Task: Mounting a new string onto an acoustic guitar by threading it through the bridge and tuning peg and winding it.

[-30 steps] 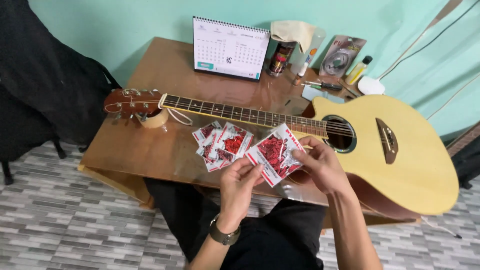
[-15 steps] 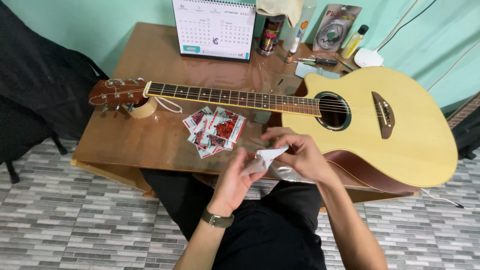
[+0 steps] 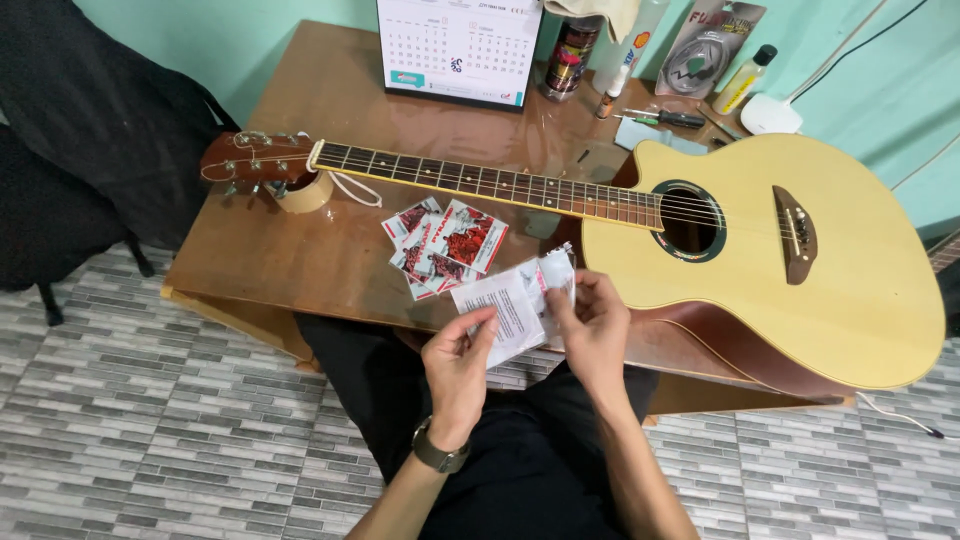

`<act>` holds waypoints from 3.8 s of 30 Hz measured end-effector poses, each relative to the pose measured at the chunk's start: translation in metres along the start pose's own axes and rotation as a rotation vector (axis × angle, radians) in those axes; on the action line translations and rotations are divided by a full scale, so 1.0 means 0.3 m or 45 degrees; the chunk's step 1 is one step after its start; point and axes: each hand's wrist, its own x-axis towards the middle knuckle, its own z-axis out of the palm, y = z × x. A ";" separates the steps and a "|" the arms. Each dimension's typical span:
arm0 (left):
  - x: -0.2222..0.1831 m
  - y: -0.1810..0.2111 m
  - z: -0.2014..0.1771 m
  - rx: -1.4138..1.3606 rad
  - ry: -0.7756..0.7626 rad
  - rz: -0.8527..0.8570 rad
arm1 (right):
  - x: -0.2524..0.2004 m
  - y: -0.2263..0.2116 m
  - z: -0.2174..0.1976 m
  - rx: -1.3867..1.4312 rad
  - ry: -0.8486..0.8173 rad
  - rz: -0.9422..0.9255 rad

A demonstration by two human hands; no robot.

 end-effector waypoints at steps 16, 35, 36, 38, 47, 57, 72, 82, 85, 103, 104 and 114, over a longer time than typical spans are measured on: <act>0.013 0.054 -0.156 0.065 -0.475 0.090 | 0.065 -0.087 -0.073 -0.015 -0.710 -0.224; 0.026 0.110 -0.193 -0.269 -0.116 -0.279 | -0.055 -0.084 -0.070 0.177 0.122 -0.092; 0.024 0.127 -0.190 -0.323 -0.113 -0.329 | -0.066 -0.064 -0.061 0.025 0.081 -0.034; 0.034 0.073 -0.204 -0.302 -0.135 -0.305 | -0.051 0.014 -0.001 0.296 -0.034 0.308; -0.006 0.072 -0.214 0.780 -0.345 0.782 | -0.036 0.018 0.089 0.344 -0.242 0.511; 0.090 -0.077 -0.144 0.276 -0.217 0.608 | -0.111 -0.042 0.044 0.383 -0.022 0.689; 0.514 -0.191 0.081 1.467 0.746 0.343 | -0.275 0.296 -0.030 0.504 -0.260 0.534; -0.049 -0.054 -0.119 0.096 -0.954 -0.066 | -0.199 0.069 -0.070 0.706 -0.503 0.620; -0.125 -0.090 -0.130 -0.175 -0.526 -0.344 | -0.219 0.017 -0.065 0.738 -0.642 0.618; -0.042 0.124 -0.109 0.386 -0.367 0.680 | -0.281 -0.028 -0.013 0.326 -0.163 0.218; -0.037 0.090 -0.116 0.165 -0.517 0.319 | -0.278 -0.016 -0.018 0.304 -0.128 0.148; -0.054 0.109 -0.111 -0.011 -0.419 0.116 | -0.272 0.022 0.007 0.354 0.022 -0.004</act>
